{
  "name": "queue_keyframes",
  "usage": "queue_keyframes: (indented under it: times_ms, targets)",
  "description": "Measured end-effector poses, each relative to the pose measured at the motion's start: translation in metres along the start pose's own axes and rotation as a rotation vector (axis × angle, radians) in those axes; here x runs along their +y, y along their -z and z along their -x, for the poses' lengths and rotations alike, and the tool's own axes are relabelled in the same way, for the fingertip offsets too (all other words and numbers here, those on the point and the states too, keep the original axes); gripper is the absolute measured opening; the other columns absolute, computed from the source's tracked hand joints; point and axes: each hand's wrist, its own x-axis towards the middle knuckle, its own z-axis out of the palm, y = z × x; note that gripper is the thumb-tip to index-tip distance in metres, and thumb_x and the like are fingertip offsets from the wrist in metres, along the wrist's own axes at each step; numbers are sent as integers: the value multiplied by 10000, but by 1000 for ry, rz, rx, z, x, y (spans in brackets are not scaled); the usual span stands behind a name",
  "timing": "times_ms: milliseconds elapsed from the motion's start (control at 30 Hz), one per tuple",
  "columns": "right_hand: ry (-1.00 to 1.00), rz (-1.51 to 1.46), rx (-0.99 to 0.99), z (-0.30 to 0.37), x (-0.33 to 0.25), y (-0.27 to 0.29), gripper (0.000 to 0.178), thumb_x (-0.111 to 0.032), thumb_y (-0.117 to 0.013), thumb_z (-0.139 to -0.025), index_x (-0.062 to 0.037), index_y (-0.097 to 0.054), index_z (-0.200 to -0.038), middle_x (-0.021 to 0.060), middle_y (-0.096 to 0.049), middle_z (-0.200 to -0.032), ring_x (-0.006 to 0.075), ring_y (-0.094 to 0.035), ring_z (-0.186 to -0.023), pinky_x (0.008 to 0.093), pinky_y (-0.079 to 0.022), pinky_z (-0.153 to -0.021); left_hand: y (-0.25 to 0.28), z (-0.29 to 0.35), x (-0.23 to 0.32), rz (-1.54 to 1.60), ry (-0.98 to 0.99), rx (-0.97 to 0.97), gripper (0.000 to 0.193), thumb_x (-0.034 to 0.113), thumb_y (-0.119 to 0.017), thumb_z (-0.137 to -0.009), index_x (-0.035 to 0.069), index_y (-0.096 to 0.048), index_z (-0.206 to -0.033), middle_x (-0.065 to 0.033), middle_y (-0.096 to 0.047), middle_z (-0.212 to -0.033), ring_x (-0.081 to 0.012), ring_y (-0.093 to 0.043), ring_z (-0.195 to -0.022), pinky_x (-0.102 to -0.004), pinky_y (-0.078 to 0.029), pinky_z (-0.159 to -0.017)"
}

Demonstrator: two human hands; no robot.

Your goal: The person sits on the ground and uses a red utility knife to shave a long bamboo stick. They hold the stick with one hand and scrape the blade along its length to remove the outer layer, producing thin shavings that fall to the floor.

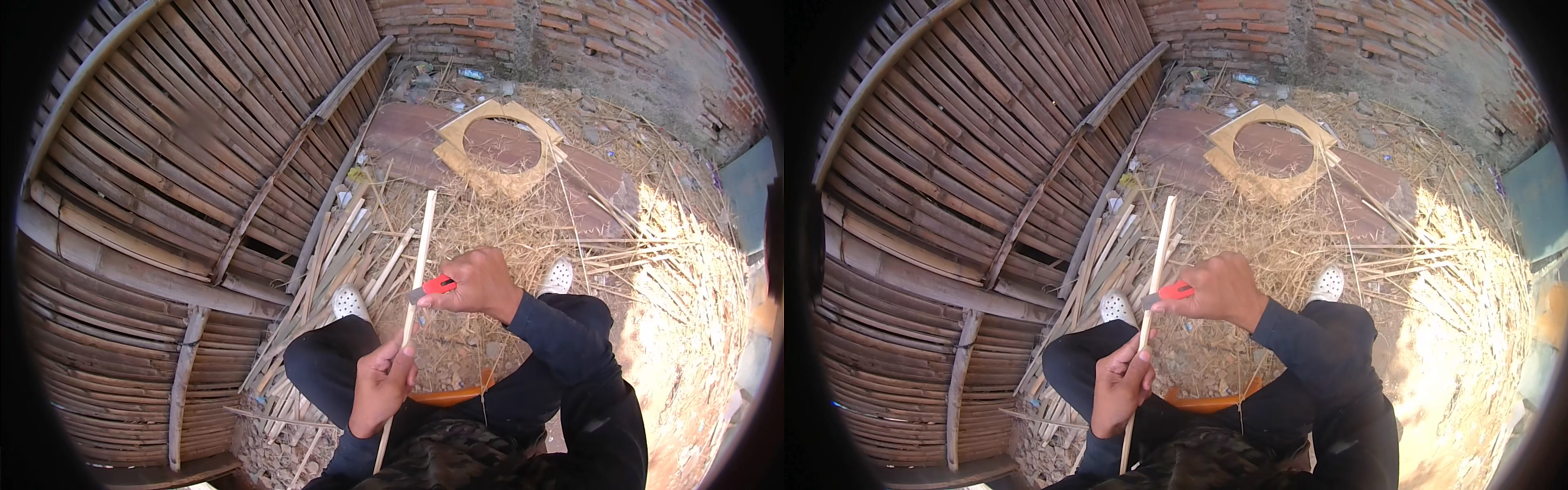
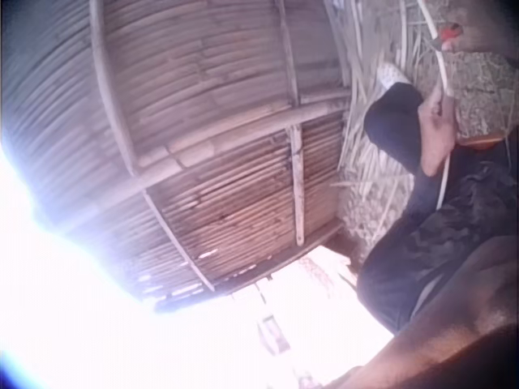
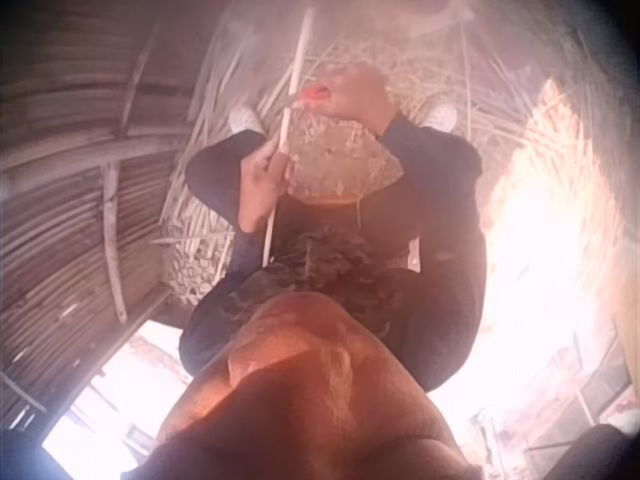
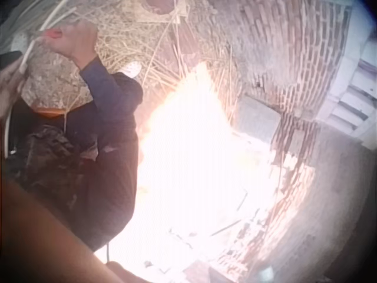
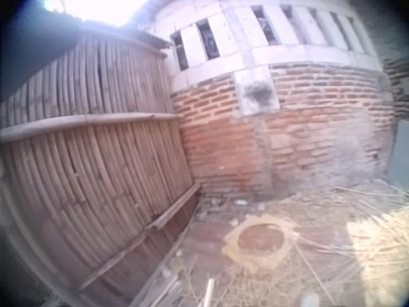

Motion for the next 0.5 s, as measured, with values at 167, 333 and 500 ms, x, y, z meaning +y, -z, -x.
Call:
queue_keyframes:
  times_ms: [167,333,500]
  targets:
    - [34,51,88,-5,13,-3,643,-750,-640,-692,-134,-598,-510,35,-514,-435,226,-529,-379,345,-398,-403,-4,-4,-3,-62,-73,1,367,143,-503,-1002,32,-515,-1351,52,-435,-586,-11,-360,-472,-178,-287,-441]
    - [-108,160,148,-16,40,-1,667,-752,-634,-694,-120,-558,-496,49,-475,-413,249,-515,-380,369,-381,-393,-3,0,-5,-64,-80,-15,362,147,-502,-1005,36,-522,-1349,51,-435,-588,-14,-356,-480,-182,-289,-447]
    - [-340,285,118,-29,72,9,710,-764,-533,-774,-99,-650,-556,98,-515,-430,275,-585,-444,374,-446,-445,-7,6,-6,-22,-12,-30,350,148,-501,-1008,38,-538,-1338,48,-436,-594,-22,-360,-490,-187,-289,-452]
